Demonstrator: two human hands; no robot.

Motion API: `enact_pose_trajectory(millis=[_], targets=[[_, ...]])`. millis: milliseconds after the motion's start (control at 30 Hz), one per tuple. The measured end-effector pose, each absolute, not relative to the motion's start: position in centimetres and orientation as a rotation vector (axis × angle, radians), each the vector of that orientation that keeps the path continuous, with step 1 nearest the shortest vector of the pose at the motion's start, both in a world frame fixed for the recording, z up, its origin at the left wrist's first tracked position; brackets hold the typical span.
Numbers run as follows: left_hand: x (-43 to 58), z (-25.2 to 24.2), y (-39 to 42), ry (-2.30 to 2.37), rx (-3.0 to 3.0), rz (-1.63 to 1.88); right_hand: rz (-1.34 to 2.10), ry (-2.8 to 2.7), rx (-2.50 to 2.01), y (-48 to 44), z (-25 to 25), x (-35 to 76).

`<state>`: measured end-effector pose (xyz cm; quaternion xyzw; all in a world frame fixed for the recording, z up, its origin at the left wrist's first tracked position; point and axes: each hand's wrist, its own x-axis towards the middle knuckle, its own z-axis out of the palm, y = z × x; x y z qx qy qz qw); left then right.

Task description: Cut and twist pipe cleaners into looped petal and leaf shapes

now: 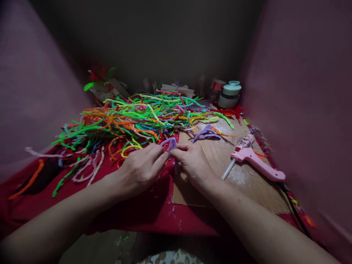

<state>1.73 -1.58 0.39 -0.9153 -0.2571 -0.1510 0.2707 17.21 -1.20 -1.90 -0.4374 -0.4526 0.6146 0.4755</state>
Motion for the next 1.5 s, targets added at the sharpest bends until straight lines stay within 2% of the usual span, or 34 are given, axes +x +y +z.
enact_pose_trajectory(millis=[500, 600, 667, 767, 900, 967, 1033, 1100, 1367, 1500], targets=[[2.4, -0.2, -2.1, -0.613, -2.558, -0.32, 1.755, -0.886, -1.002, -1.2, -2.5, 17.2], [2.1, -0.2, -1.7, -0.645, -2.714, -0.415, 1.753, -0.889, -0.989, -1.1, -2.6, 17.4], [1.8, 0.0, -1.4, -0.704, -2.904, -0.612, 1.733, -0.913, -0.98, -1.0, -2.6, 17.5], [1.5, 0.4, -0.9, -1.012, -3.083, -1.112, 1.687, -0.924, -1.02, -0.9, -2.5, 17.5], [1.6, 1.1, -0.4, -1.911, -3.135, -1.736, 1.676, -0.924, -1.021, -1.0, -2.2, 17.4], [1.8, 1.3, -0.3, -2.274, -3.229, -1.735, 1.671, -0.935, -1.006, -1.1, -2.1, 17.4], [1.9, 1.4, -0.4, -2.427, -3.341, -1.569, 1.669, -0.952, -0.996, -1.1, -2.1, 17.4], [2.1, 1.3, -0.6, -2.393, -3.37, -1.457, 1.663, -0.959, -1.004, -1.1, -2.1, 17.4], [2.2, 0.9, -0.9, -1.817, -3.098, -1.491, 1.712, -0.984, -0.936, -1.2, -2.1, 17.4], [2.0, 0.9, -0.6, -1.828, -3.159, -1.589, 1.796, -0.991, -0.885, -1.3, -2.1, 17.3]])
